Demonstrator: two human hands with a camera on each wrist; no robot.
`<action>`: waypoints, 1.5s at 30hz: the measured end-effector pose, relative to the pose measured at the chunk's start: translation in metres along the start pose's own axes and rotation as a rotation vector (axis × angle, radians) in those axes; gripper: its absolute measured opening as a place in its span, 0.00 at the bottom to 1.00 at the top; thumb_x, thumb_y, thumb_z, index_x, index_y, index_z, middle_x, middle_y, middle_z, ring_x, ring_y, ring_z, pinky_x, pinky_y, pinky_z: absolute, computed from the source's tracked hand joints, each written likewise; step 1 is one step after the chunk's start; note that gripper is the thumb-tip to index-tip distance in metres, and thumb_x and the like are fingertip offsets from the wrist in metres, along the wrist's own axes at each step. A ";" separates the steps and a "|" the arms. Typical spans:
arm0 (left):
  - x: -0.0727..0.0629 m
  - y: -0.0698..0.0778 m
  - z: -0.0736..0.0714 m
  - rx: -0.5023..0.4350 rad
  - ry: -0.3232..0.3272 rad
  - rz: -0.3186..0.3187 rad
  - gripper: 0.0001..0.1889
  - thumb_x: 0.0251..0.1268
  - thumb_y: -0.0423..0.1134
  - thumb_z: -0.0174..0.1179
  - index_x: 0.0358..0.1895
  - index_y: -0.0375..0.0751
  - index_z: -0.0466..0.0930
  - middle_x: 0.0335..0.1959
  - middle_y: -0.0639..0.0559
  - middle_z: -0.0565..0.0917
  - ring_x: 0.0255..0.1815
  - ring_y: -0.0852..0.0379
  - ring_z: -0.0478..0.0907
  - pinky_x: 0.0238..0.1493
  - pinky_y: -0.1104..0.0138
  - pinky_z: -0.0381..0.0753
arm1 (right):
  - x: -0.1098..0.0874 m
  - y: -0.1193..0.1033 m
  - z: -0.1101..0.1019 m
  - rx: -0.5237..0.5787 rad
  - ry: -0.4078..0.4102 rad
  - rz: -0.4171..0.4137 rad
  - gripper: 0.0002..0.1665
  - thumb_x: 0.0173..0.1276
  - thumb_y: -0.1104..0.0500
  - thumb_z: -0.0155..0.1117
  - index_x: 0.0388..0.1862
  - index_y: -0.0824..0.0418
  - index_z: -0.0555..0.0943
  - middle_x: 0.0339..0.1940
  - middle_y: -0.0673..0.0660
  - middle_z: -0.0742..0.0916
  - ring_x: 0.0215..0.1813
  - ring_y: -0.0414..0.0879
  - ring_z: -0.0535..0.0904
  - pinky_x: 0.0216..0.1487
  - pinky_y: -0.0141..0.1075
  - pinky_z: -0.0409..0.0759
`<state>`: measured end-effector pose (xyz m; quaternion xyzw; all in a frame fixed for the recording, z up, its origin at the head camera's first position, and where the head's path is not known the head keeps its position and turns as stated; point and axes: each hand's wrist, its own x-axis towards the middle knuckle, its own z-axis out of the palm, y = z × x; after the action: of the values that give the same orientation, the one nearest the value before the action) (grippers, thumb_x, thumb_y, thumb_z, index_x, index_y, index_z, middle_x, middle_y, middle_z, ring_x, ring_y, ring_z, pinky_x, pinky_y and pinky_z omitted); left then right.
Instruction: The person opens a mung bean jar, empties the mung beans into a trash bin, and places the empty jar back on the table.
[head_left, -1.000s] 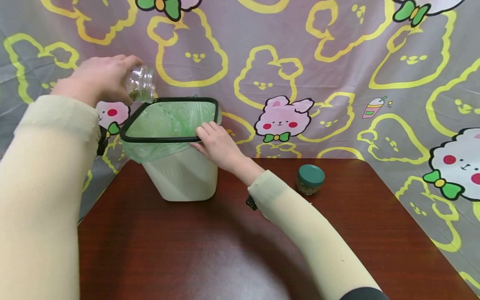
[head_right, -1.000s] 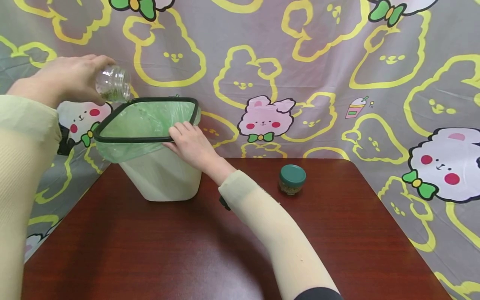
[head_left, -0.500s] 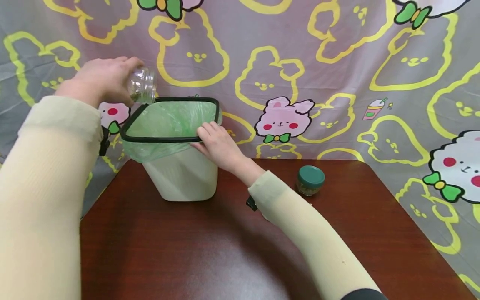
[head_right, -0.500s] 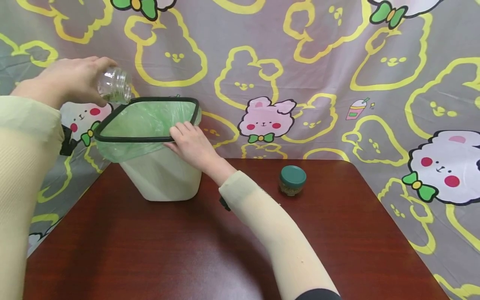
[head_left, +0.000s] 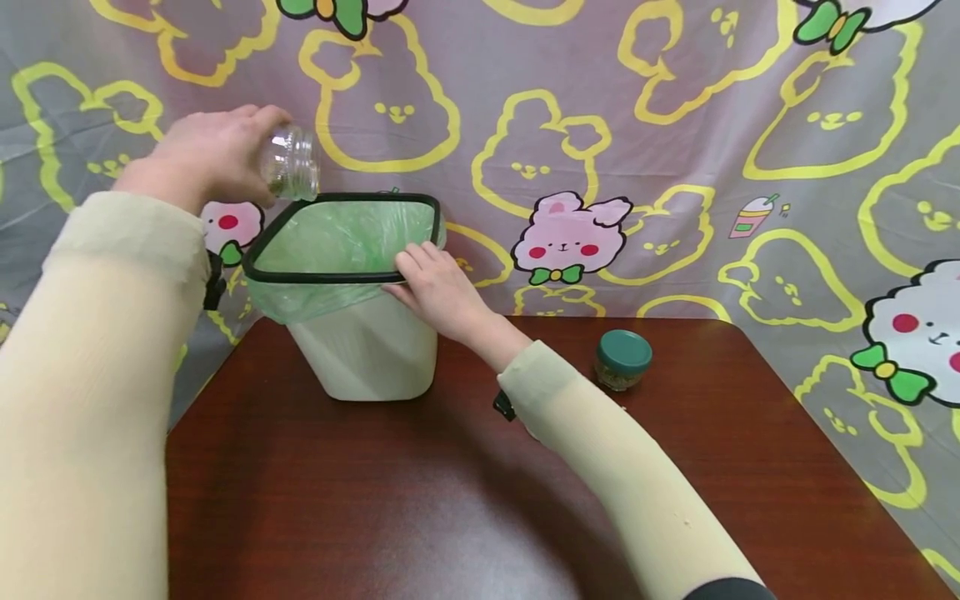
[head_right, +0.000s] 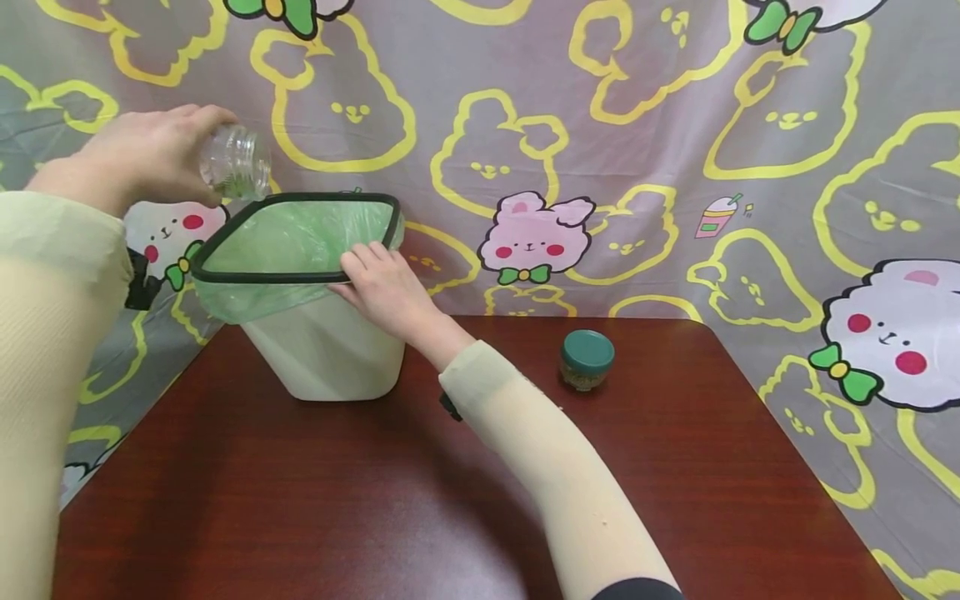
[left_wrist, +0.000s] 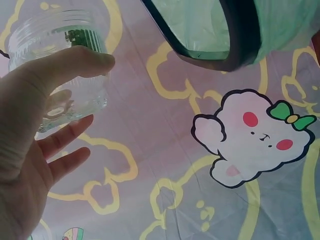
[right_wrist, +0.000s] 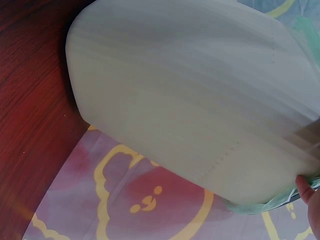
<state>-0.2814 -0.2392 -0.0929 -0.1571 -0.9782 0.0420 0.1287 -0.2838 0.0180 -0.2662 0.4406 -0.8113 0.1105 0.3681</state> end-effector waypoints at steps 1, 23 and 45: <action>0.000 0.001 0.000 -0.002 -0.007 0.002 0.52 0.40 0.36 0.73 0.72 0.33 0.52 0.62 0.27 0.66 0.52 0.28 0.68 0.53 0.35 0.65 | 0.000 0.000 0.000 0.000 -0.002 0.001 0.18 0.73 0.51 0.59 0.32 0.63 0.68 0.29 0.55 0.71 0.34 0.49 0.66 0.35 0.37 0.65; -0.001 -0.005 0.003 0.020 -0.055 0.023 0.53 0.37 0.38 0.76 0.69 0.31 0.54 0.62 0.26 0.65 0.54 0.27 0.68 0.54 0.35 0.64 | 0.001 0.001 0.000 -0.008 0.000 -0.008 0.18 0.73 0.51 0.59 0.32 0.63 0.69 0.29 0.55 0.71 0.35 0.49 0.67 0.36 0.37 0.65; 0.000 -0.004 0.004 0.053 -0.018 0.030 0.54 0.37 0.38 0.76 0.71 0.33 0.54 0.61 0.27 0.66 0.53 0.28 0.69 0.52 0.35 0.66 | -0.001 0.002 0.001 -0.010 -0.005 -0.001 0.18 0.73 0.51 0.59 0.32 0.63 0.69 0.30 0.55 0.72 0.35 0.49 0.67 0.36 0.37 0.66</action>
<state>-0.2834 -0.2428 -0.0963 -0.1677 -0.9755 0.0714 0.1233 -0.2852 0.0190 -0.2673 0.4395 -0.8125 0.1049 0.3684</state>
